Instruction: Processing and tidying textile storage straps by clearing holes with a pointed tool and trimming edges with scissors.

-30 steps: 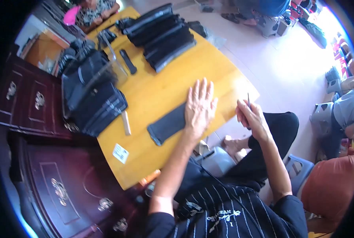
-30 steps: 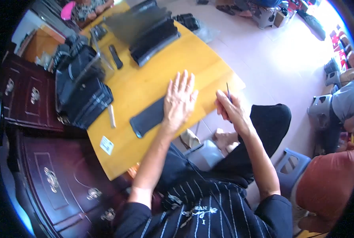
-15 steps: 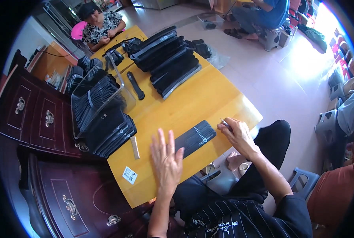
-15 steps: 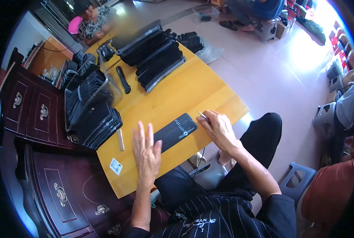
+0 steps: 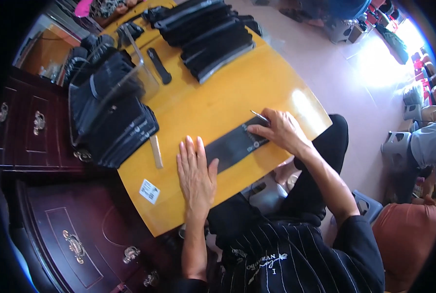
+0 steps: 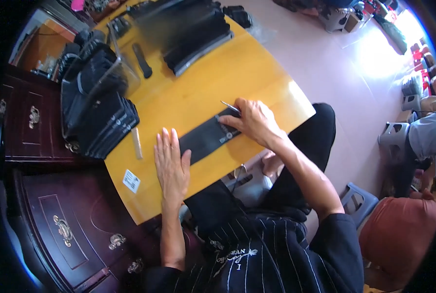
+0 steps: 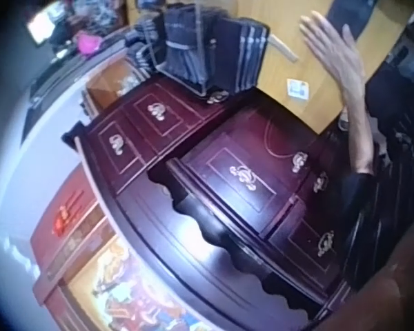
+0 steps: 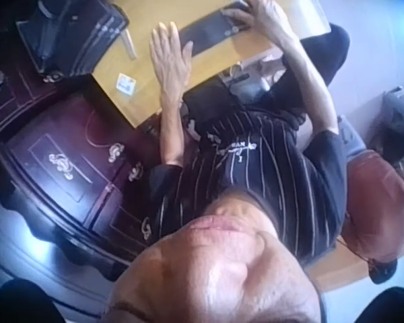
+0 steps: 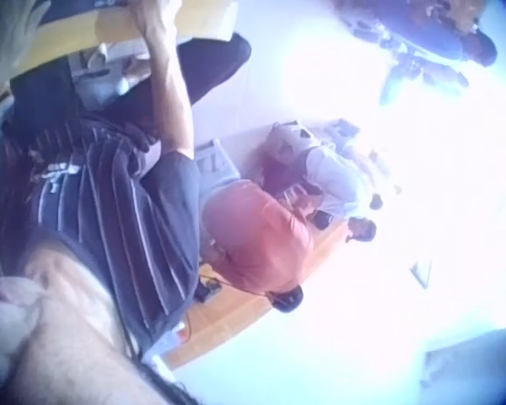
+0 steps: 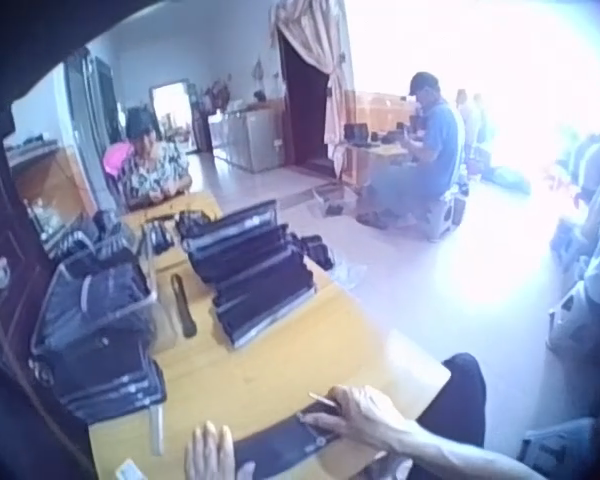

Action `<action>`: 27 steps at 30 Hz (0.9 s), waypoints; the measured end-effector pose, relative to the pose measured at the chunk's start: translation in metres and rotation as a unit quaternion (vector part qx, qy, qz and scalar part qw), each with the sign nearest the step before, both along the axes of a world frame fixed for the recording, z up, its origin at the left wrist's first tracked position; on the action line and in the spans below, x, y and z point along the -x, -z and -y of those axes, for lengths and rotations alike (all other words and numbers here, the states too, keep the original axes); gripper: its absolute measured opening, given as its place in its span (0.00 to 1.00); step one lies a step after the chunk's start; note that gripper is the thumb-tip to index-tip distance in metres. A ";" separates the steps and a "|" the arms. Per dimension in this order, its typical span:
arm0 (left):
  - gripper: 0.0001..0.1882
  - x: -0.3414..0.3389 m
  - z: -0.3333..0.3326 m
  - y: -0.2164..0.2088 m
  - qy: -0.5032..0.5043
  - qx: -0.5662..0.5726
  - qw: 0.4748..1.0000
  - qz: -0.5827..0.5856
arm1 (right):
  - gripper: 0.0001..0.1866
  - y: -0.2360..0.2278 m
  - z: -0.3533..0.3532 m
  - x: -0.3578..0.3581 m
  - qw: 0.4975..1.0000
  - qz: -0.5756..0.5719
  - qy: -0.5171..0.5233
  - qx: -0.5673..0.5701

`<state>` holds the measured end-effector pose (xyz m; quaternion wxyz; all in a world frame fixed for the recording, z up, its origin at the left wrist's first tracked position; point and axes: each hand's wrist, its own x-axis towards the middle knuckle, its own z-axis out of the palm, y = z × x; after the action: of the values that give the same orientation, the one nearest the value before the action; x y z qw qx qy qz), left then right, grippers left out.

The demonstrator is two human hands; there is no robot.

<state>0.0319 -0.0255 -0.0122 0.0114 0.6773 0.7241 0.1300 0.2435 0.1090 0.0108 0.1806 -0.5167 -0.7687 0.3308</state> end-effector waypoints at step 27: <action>0.31 -0.029 0.050 -0.010 -0.174 -0.265 0.716 0.622 | 0.16 -0.083 0.123 -0.029 0.911 -0.202 -0.263 -0.247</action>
<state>0.0608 -0.0753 -0.0024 0.2559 0.2814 0.5949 0.7081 0.2730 -0.0140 0.0936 0.3601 -0.1573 -0.8811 0.2631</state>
